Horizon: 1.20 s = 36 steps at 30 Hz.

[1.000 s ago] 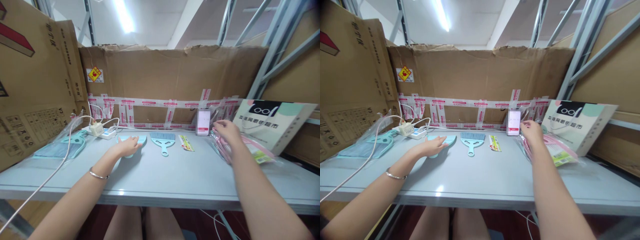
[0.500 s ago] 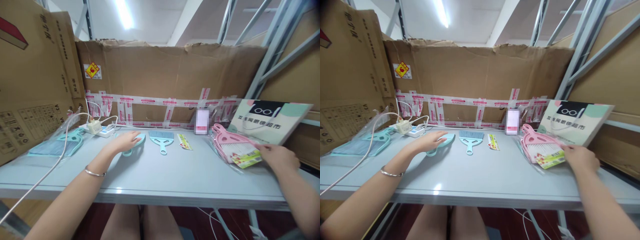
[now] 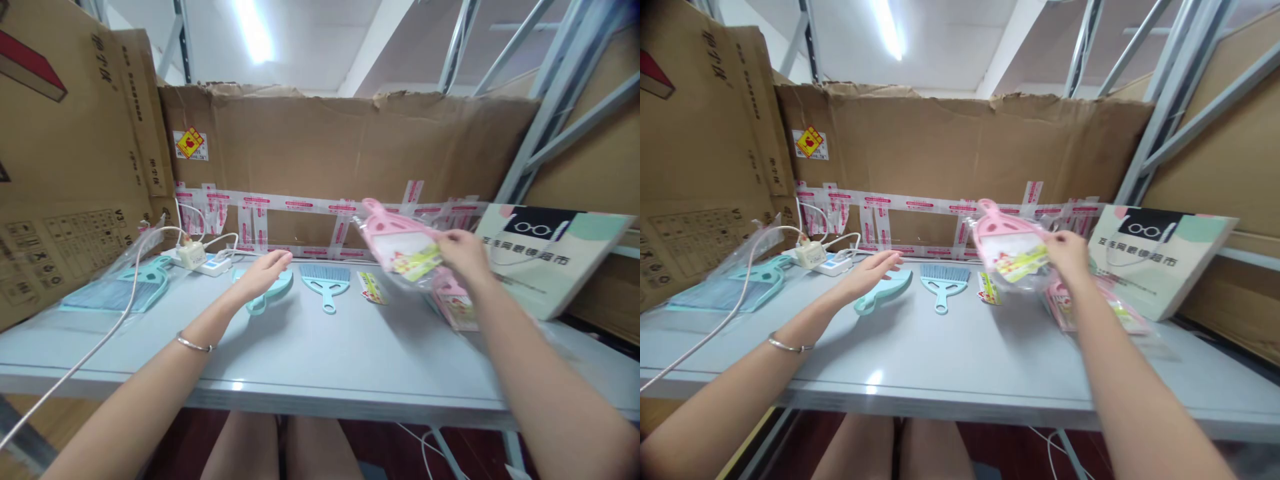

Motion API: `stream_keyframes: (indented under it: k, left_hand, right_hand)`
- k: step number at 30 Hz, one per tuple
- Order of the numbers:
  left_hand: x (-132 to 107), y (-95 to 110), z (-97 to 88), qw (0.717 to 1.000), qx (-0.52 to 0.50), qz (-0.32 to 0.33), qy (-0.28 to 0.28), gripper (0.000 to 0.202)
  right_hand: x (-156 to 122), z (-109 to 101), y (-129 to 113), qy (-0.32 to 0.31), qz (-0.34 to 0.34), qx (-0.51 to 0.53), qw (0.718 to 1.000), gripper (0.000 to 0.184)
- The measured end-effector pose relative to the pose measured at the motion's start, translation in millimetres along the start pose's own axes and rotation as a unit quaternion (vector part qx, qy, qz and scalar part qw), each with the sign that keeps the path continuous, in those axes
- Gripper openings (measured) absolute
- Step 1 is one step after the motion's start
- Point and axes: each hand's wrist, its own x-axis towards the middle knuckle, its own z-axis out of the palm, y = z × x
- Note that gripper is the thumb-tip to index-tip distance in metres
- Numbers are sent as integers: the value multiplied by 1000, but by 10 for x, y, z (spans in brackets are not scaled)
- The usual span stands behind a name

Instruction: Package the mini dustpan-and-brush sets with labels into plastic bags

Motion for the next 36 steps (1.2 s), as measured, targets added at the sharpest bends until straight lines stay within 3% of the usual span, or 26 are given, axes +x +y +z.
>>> stream_keyframes:
  k: [2, 4, 6, 8, 12, 13, 15, 18, 20, 21, 23, 26, 29, 31, 33, 34, 36]
  left_hand:
    - [18, -9, 27, 981, -177, -73, -24, 59]
    - [33, -37, 38, 948, -287, -123, -55, 60]
    - [50, -78, 36, 933, -325, -145, -53, 49]
    - [70, -119, 27, 931, -330, -156, -13, 36]
    - [109, -158, 16, 921, -352, -138, 99, 24]
    - [114, -159, 20, 918, -356, -126, 120, 23]
    - [120, -157, 38, 916, -359, -103, 144, 22]
    - [128, -156, 74, 913, -360, -92, 172, 20]
    - [139, -163, 81, 909, -361, -84, 193, 20]
    - [147, -169, 74, 906, -361, -80, 206, 20]
    - [166, -184, 37, 898, -365, -71, 236, 20]
    - [191, -203, -42, 882, -374, -66, 279, 18]
    - [198, -203, -91, 876, -378, -68, 291, 17]
    - [192, -193, -88, 879, -377, -69, 283, 18]
    - [181, -178, -57, 886, -373, -63, 269, 20]
    - [173, -171, -35, 890, -368, -57, 262, 22]
    - [153, -154, 18, 901, -355, -44, 245, 28]
  right_hand:
    - [-163, 382, -299, -46, -41, 29, 998, 21]
    - [-375, 735, -560, -102, -105, 74, 986, 19]
    - [-589, 1000, -752, -162, -135, 138, 968, 22]
    - [-760, 1148, -850, -187, -135, 194, 954, 23]
    - [-979, 1164, -823, -71, -131, 262, 954, 37]
    - [-1028, 1144, -804, -67, -119, 276, 951, 40]
    - [-1136, 1116, -796, -152, -62, 307, 938, 39]
    - [-1264, 1121, -860, -359, 41, 351, 864, 34]
    - [-1237, 1112, -887, -425, 74, 386, 815, 29]
    - [-1171, 1089, -868, -428, 77, 399, 807, 26]
    - [-942, 996, -731, -393, 53, 381, 835, 20]
    - [-513, 797, -325, -319, 10, 189, 929, 16]
    - [-277, 678, 13, -309, 41, -13, 950, 24]
    - [-302, 688, 26, -220, 23, -59, 973, 31]
    - [-451, 754, -148, -112, -38, 10, 993, 31]
    - [-555, 797, -281, -89, -74, 85, 990, 28]
    - [-785, 890, -565, -159, -117, 260, 945, 28]
